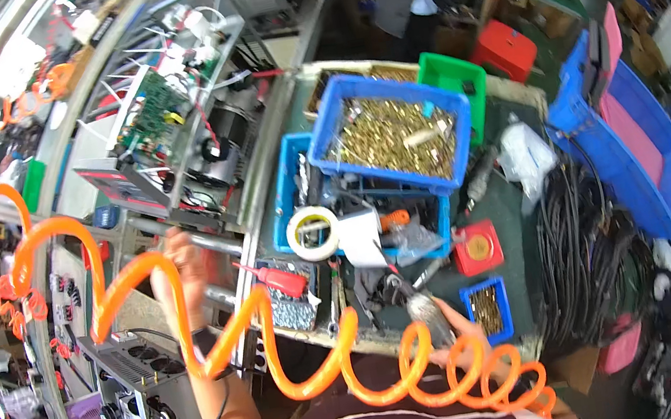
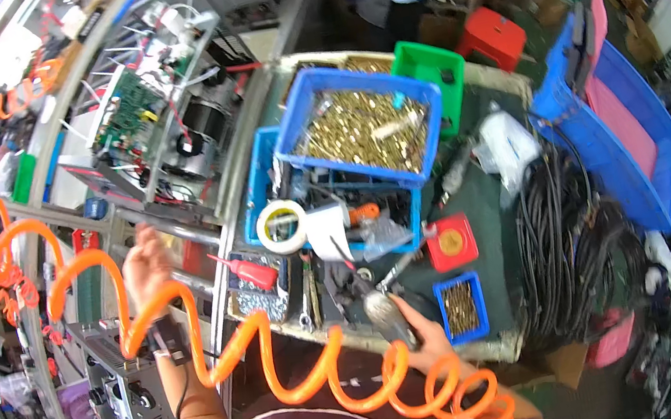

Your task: The person applies liquid from a red squeeze bottle to a circuit board, retrieves components from a box, and then uses a power screwdriver to fasten screws into the bottom of the machine.

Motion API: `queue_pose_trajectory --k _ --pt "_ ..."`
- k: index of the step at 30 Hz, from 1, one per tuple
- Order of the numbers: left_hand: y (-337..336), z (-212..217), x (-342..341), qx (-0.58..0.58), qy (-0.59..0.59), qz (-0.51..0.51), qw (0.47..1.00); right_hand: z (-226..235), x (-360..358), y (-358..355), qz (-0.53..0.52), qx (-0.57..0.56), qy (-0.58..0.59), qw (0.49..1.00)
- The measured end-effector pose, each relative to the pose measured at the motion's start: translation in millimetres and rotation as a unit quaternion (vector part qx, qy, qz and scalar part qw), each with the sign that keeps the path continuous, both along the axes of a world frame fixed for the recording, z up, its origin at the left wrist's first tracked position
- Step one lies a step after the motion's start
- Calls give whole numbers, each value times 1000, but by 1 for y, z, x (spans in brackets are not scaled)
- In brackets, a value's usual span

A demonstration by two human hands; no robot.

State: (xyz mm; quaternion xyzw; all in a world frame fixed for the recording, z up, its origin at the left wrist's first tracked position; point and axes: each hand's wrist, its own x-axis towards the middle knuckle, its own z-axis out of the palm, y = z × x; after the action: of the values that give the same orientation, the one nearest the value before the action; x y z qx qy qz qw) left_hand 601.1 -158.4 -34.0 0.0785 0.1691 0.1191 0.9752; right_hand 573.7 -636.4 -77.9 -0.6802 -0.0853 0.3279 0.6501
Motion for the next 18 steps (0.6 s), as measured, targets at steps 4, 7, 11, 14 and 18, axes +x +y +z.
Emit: queue_pose_trajectory --k 4,7,11,14,18 --pt "88 -6 -82 137 -8 71 988 13 -7 48 50 42 50 997" --pt "65 15 -48 208 105 95 968 -3 -19 68 13 35 19 999" --pt "35 57 -7 272 71 -102 954 25 -29 83 -20 48 71 996" --pt "-20 55 54 327 60 -197 922 30 -27 71 -65 28 -5 997" --pt "-135 30 99 542 55 -363 756 42 -41 30 -173 -31 -32 984"
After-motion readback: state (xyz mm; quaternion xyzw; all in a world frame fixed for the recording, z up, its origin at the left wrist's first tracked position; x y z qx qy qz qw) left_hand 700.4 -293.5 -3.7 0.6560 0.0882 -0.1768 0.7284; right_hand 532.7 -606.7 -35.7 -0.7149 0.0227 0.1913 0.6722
